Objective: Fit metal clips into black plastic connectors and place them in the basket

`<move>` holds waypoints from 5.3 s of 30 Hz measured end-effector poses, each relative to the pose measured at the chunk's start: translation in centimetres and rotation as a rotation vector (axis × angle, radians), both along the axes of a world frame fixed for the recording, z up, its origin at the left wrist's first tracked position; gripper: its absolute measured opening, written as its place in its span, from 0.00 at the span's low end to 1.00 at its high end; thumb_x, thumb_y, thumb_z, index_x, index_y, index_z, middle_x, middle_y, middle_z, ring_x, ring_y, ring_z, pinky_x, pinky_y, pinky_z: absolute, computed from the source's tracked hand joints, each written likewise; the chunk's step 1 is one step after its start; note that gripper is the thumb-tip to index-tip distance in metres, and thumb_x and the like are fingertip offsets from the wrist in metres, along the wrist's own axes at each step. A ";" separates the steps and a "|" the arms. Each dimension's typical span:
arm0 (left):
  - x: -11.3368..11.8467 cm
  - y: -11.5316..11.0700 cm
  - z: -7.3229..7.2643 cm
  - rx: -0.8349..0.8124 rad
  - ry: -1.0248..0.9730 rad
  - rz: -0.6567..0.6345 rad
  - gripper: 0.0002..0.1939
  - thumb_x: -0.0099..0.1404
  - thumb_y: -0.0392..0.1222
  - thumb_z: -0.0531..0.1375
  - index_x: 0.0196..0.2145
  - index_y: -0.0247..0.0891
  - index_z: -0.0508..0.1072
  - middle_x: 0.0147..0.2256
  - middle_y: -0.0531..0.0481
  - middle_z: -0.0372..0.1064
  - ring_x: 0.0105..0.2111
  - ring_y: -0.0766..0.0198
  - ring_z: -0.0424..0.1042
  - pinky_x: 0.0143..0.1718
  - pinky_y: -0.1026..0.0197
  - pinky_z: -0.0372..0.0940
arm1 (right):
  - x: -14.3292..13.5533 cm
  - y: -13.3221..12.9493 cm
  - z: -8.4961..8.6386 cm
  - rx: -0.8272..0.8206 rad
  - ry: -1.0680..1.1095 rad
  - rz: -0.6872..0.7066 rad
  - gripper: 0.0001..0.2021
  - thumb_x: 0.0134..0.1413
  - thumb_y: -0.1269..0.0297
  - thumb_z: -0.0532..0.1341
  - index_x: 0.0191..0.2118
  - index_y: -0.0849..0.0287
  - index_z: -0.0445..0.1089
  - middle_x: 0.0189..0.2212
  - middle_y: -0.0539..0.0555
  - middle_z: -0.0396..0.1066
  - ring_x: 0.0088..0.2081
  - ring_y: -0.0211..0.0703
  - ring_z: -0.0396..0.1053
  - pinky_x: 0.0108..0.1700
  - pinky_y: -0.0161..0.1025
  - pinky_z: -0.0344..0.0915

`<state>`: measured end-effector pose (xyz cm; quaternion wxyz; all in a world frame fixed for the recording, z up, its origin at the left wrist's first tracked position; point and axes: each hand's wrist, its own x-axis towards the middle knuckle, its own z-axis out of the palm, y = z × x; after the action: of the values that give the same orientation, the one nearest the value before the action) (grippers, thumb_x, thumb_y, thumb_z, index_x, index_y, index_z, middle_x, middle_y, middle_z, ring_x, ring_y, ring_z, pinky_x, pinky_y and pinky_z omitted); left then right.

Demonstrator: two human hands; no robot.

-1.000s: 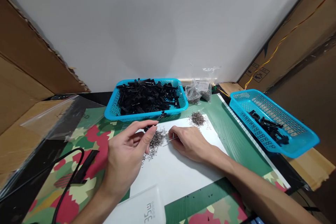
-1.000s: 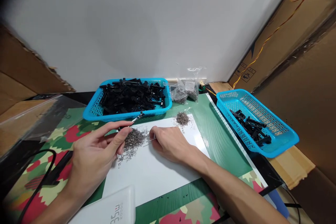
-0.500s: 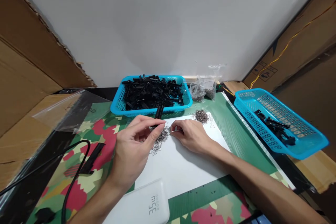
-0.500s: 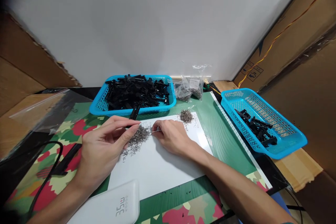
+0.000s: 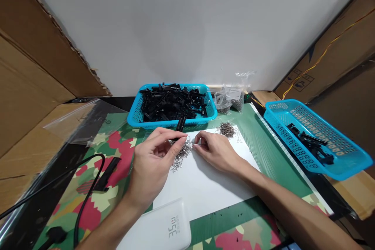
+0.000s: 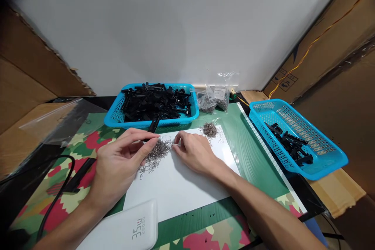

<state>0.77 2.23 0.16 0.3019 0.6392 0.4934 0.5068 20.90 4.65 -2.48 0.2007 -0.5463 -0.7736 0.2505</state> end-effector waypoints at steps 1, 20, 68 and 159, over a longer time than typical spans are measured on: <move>0.0 0.0 0.0 0.002 -0.001 0.001 0.05 0.70 0.45 0.69 0.39 0.45 0.86 0.38 0.52 0.74 0.30 0.67 0.70 0.24 0.65 0.64 | -0.2 0.0 -0.1 -0.006 0.005 -0.029 0.04 0.66 0.61 0.65 0.41 0.55 0.75 0.31 0.48 0.77 0.32 0.40 0.69 0.34 0.37 0.50; 0.1 -0.1 0.2 -0.070 -0.014 -0.026 0.06 0.70 0.46 0.69 0.39 0.43 0.85 0.39 0.52 0.74 0.29 0.68 0.69 0.24 0.65 0.63 | 2.3 -0.1 1.6 -0.096 -0.023 0.288 0.05 0.69 0.69 0.61 0.42 0.57 0.74 0.34 0.51 0.77 0.33 0.40 0.67 0.38 0.37 0.53; 0.0 0.0 0.2 -0.244 -0.131 0.060 0.12 0.72 0.51 0.64 0.44 0.41 0.81 0.21 0.58 0.61 0.17 0.71 0.55 0.16 0.66 0.49 | -2.7 -3.3 0.0 -0.092 0.127 0.070 0.03 0.59 0.63 0.72 0.38 0.54 0.79 0.22 0.43 0.66 0.25 0.35 0.59 0.32 0.36 0.47; 0.3 -1.2 -0.6 -0.051 0.268 -0.272 0.07 0.77 0.43 0.60 0.44 0.45 0.80 0.46 0.50 0.71 0.35 0.65 0.72 0.30 0.64 0.64 | 1.6 -3.0 2.0 0.144 0.536 0.108 0.06 0.64 0.64 0.66 0.40 0.58 0.80 0.19 0.40 0.50 0.21 0.33 0.46 0.25 0.34 0.49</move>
<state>1.05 1.03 -0.44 0.3153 0.7540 0.4508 0.3589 22.50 1.68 -0.45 0.4231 -0.4029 -0.7366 0.3407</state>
